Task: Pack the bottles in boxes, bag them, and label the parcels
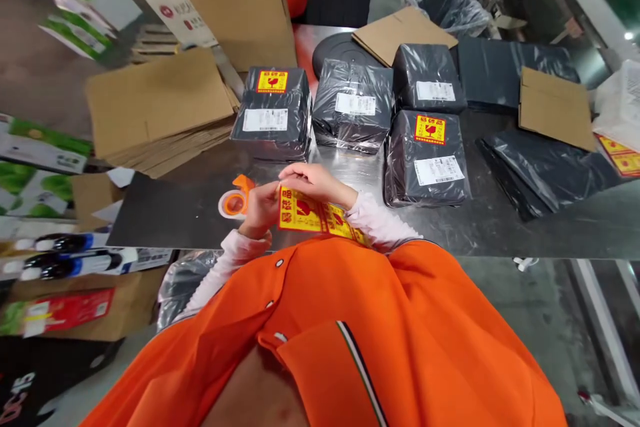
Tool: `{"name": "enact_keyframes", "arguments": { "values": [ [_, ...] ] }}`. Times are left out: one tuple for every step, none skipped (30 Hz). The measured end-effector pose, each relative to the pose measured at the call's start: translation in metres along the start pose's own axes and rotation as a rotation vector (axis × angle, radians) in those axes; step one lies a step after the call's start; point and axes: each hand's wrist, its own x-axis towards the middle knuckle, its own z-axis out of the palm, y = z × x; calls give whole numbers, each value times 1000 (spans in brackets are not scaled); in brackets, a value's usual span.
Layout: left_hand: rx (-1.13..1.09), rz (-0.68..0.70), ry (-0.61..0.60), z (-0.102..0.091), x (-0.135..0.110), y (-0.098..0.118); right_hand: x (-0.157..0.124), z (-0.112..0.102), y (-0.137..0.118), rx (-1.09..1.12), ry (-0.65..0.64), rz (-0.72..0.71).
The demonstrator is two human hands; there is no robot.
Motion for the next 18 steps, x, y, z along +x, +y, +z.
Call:
{"name": "enact_keyframes", "arguments": {
  "values": [
    [9,8,-13,0,0,-2,0,-1,3,54,-33,40],
    [16,15,-28,0,1,-3,0,-2,5,96,-71,73],
    [17,18,-42,1,1,-4,1,-2,7,123,-104,95],
    [13,16,-52,1,2,-5,0,-3,8,133,-123,107],
    [8,6,-57,1,2,-6,1,-4,9,127,-126,111],
    [-4,-10,-64,1,3,-6,1,-6,9,108,-113,108],
    [-26,-31,-75,1,4,-6,1,-7,8,79,-90,100],
    [-55,-52,-89,1,4,-6,1,-9,7,45,-66,91],
    [-86,-69,-105,0,5,-5,2,-10,5,10,-45,80],
    [-114,-78,-123,0,6,-4,2,-10,4,-21,-28,68],
    [-134,-84,-131,-1,7,-3,2,-10,2,-45,-12,55],
    [-149,-88,-129,-2,8,-3,1,-10,1,-64,5,43],
    [-159,-94,-119,-2,8,-2,0,-8,1,-81,26,32],
    [-168,-101,-105,-2,9,-2,-1,-6,2,-101,54,20],
    [-176,-110,-88,-2,10,-2,-2,-3,3,-126,86,6],
    [-179,-121,-71,-2,10,-2,-4,0,5,-157,122,-9],
    [-178,-134,-55,-2,10,-3,-6,4,8,-193,159,-29],
    [-171,-145,-43,-2,10,-4,-8,8,10,-230,193,-56]
  ]
}}
